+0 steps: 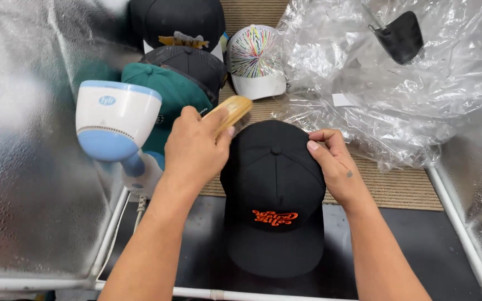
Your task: The person uses a wooden brush to clean the surface of a black baseball cap with orange embroidery. The cap is held in place on a work surface while the person brushes the front and sides. Other caps and a handheld steamer are visible in the background.
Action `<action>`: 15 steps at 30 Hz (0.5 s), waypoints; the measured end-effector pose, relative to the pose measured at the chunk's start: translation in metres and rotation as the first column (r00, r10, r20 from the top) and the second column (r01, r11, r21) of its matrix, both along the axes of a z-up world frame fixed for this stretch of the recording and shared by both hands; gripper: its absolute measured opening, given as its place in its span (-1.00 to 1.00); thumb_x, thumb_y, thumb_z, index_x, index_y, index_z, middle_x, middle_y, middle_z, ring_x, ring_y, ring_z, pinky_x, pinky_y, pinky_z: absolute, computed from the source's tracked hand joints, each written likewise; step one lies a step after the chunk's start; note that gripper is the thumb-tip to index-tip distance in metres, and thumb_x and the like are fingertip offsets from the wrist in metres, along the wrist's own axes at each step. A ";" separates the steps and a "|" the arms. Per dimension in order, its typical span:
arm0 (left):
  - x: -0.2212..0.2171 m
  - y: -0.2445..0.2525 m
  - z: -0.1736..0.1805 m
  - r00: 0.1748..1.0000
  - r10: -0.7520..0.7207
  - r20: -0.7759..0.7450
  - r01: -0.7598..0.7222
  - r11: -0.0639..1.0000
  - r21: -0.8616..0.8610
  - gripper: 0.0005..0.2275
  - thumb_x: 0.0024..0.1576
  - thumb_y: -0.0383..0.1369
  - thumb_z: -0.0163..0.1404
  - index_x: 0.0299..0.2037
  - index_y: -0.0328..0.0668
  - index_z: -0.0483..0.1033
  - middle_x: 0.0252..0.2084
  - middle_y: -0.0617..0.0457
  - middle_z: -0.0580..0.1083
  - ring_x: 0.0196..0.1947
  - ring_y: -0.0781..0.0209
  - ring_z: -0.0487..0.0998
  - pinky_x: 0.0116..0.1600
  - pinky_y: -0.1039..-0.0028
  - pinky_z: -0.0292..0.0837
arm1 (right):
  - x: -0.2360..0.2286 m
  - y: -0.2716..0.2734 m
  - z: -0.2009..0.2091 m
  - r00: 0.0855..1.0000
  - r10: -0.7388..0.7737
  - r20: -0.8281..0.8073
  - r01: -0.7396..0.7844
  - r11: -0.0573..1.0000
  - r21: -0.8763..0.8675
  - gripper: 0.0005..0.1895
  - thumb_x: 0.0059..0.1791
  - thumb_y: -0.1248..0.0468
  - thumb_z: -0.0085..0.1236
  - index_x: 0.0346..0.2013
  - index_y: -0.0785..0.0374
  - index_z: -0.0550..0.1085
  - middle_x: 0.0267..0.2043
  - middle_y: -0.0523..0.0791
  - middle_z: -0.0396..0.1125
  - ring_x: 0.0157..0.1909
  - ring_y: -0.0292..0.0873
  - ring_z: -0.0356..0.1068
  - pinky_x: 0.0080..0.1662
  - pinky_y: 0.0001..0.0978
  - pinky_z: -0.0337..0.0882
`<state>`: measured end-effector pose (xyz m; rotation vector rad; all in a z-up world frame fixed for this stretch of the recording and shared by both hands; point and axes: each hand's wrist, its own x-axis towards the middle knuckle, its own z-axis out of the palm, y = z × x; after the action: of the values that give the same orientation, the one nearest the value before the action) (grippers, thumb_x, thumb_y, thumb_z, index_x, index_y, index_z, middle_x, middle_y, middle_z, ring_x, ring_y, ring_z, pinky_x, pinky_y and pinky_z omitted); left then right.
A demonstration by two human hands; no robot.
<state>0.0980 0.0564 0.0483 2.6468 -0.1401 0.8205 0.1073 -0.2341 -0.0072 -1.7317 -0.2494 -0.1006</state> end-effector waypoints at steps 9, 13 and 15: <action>0.031 -0.022 -0.013 0.932 -0.316 -0.177 0.250 0.915 -0.317 -0.63 0.17 -0.01 -0.06 0.17 0.36 0.57 -0.13 0.00 0.44 -0.06 -0.09 0.58 0.01 0.31 0.53 | 0.001 0.010 -0.006 0.998 -0.059 -0.030 0.062 0.990 0.129 -0.65 0.17 0.11 -0.12 0.16 0.21 0.37 -0.07 -0.02 0.35 -0.14 -0.16 0.35 -0.15 -0.37 0.41; 0.013 -0.019 0.003 0.900 -0.107 -0.423 -0.018 0.959 -0.281 -0.58 0.11 0.10 -0.09 0.19 0.59 0.51 -0.10 0.03 0.42 -0.10 -0.05 0.60 -0.02 0.27 0.53 | -0.018 0.020 0.014 0.993 -0.073 -0.091 0.085 0.987 0.138 -0.56 0.14 0.08 -0.07 0.22 0.26 0.38 -0.03 0.06 0.37 -0.14 -0.09 0.38 -0.20 -0.27 0.45; 0.000 -0.022 -0.005 0.978 -0.092 -0.188 -0.016 0.863 -0.506 -0.57 0.18 0.03 -0.06 0.27 0.35 0.47 -0.02 -0.03 0.39 -0.02 -0.12 0.57 0.08 0.22 0.49 | -0.021 0.021 0.023 0.993 -0.090 0.081 0.092 0.995 -0.025 -0.48 0.19 -0.01 -0.22 0.29 0.23 0.41 0.19 0.20 0.35 0.22 0.03 0.33 0.21 -0.01 0.34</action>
<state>0.0980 0.0342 0.0430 2.1978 0.0716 0.4777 0.0861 -0.2126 0.0155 -1.7700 -0.2319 -0.2345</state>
